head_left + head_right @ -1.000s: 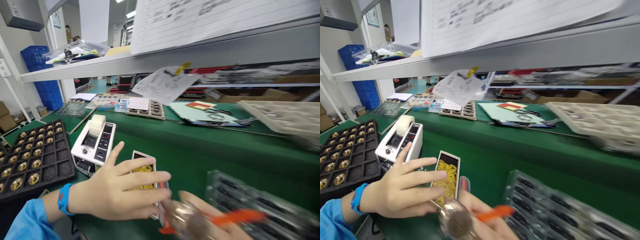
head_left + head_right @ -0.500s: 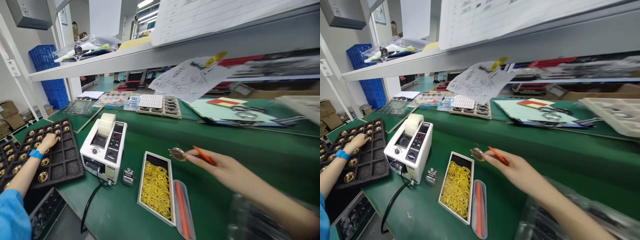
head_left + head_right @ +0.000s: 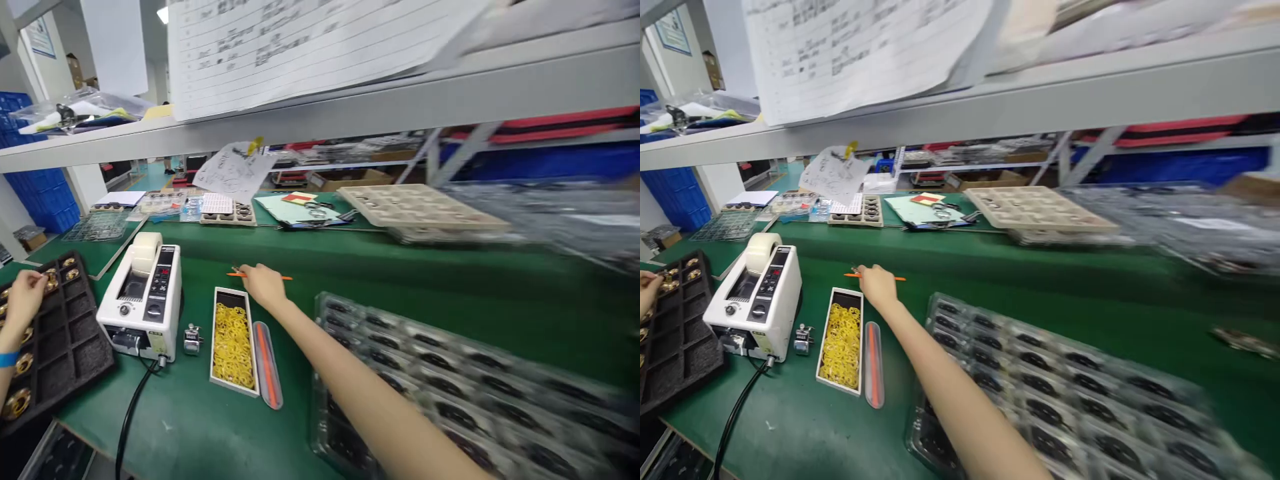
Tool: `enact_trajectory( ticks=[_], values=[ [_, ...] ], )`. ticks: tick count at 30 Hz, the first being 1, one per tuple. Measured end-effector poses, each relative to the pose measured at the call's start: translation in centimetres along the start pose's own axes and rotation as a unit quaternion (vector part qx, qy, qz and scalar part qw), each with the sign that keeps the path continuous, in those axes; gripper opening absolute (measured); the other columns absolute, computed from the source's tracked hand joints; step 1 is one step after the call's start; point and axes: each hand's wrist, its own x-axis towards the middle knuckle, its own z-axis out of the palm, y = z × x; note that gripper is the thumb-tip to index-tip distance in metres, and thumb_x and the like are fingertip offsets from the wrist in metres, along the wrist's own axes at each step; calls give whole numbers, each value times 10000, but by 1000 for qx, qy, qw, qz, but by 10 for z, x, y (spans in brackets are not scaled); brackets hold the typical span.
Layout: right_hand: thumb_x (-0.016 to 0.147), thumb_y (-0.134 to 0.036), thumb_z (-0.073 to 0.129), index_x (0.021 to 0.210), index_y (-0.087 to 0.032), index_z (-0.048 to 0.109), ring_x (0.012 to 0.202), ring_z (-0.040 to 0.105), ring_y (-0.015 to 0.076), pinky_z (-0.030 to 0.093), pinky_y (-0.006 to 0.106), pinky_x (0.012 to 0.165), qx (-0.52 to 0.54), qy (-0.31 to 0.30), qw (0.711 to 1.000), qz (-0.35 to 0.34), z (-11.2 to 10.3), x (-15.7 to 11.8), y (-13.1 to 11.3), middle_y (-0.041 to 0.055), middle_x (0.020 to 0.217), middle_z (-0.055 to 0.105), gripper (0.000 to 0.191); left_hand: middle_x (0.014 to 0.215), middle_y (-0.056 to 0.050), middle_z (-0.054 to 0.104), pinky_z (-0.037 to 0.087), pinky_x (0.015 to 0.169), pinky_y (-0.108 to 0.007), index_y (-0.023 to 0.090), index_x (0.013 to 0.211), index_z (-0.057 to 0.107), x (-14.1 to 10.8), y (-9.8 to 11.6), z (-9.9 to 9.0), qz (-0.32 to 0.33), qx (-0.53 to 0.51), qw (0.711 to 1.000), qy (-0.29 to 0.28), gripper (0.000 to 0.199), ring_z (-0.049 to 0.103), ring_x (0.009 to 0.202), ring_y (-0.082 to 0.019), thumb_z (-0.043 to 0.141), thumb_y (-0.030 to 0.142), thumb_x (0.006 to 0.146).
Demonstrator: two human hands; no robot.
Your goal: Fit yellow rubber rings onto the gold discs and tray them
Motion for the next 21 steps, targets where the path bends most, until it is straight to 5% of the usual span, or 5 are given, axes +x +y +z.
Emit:
enact_trajectory(
  ticks=[4, 7, 13, 16, 21],
  values=[
    [941, -337, 575, 1170, -163, 594, 1011, 613, 205, 527, 416, 865, 93, 13, 995, 31, -5, 1, 0, 89, 1189, 603, 288, 876, 21, 701, 554, 670, -262, 227, 891, 505, -53, 69, -19, 77, -202, 971, 100, 147, 691, 741, -156, 620, 245, 803],
    [944, -365, 564, 1090, -155, 621, 949, 628, 189, 527, 397, 840, 192, 44, 980, 40, -24, -11, 4, 67, 1095, 639, 262, 891, 6, 749, 604, 702, -309, 237, 892, 530, -117, 126, -25, 162, -406, 899, -3, 142, 727, 765, -182, 650, 258, 821],
    [969, -585, 187, 747, -186, 632, 806, 631, 197, 503, 311, 736, 412, 149, 899, -19, -78, -82, 6, 73, 826, 652, 638, 888, -57, 759, 622, 691, -320, 183, 1087, 582, -177, 207, 18, 28, -578, 665, -472, 401, 746, 792, -227, 716, 399, 777],
    [894, -720, 265, 700, -214, 654, 523, 516, 161, 447, 293, 543, 508, 158, 846, -38, -92, -125, 6, 14, 535, 503, 667, 905, -55, 747, 584, 858, -342, 158, 1098, 600, -174, 227, 45, -22, -613, 604, -508, 430, 737, 855, -215, 752, 350, 743],
    [857, -690, 481, 776, -222, 734, 545, 551, 166, 473, 296, 547, 534, 160, 825, -93, -93, -157, 3, 27, 558, 576, 538, 967, -70, 739, 548, 935, -376, 139, 1083, 632, -173, 241, 64, -51, -650, 591, -475, 396, 719, 934, -230, 749, 300, 741]
  ],
)
